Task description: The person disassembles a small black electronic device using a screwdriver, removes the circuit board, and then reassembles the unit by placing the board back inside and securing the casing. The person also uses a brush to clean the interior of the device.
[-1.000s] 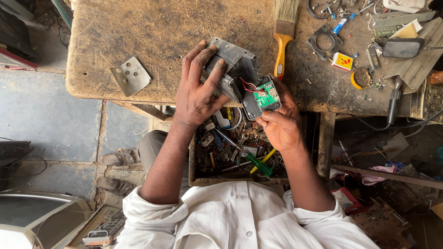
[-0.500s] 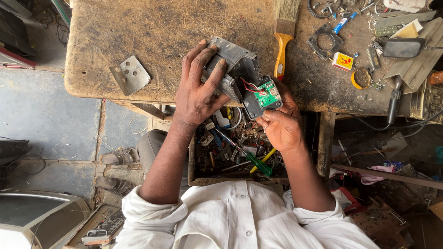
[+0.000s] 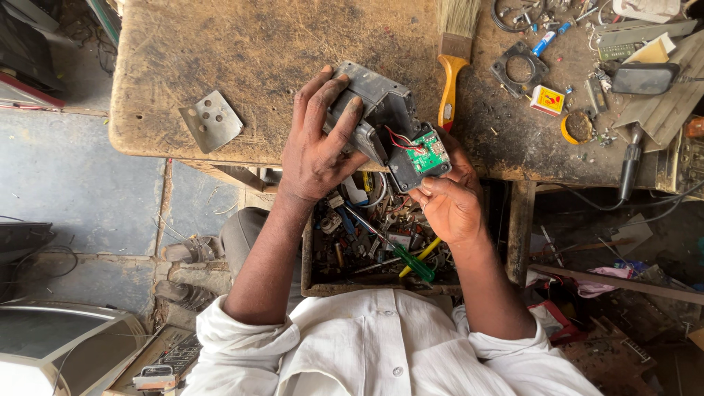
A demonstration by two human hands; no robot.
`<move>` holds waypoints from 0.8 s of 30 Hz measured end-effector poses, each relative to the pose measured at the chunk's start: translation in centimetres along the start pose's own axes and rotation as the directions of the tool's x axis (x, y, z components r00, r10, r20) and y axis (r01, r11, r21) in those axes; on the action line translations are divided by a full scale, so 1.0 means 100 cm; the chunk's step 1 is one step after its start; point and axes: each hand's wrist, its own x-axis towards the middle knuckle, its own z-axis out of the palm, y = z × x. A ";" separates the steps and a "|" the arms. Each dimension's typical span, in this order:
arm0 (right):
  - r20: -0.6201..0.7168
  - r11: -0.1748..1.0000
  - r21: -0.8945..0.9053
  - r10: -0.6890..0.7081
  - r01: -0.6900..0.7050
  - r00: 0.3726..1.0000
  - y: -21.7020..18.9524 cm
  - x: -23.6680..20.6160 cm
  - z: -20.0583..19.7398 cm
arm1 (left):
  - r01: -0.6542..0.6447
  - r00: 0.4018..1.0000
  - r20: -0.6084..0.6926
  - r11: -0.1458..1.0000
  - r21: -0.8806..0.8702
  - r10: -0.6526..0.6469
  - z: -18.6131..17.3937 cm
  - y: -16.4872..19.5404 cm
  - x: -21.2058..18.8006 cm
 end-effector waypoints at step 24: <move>0.077 0.982 -0.149 -0.108 0.119 0.991 -0.004 -0.009 0.014 | 0.066 0.997 0.039 0.998 0.001 -0.066 -0.002 0.002 0.003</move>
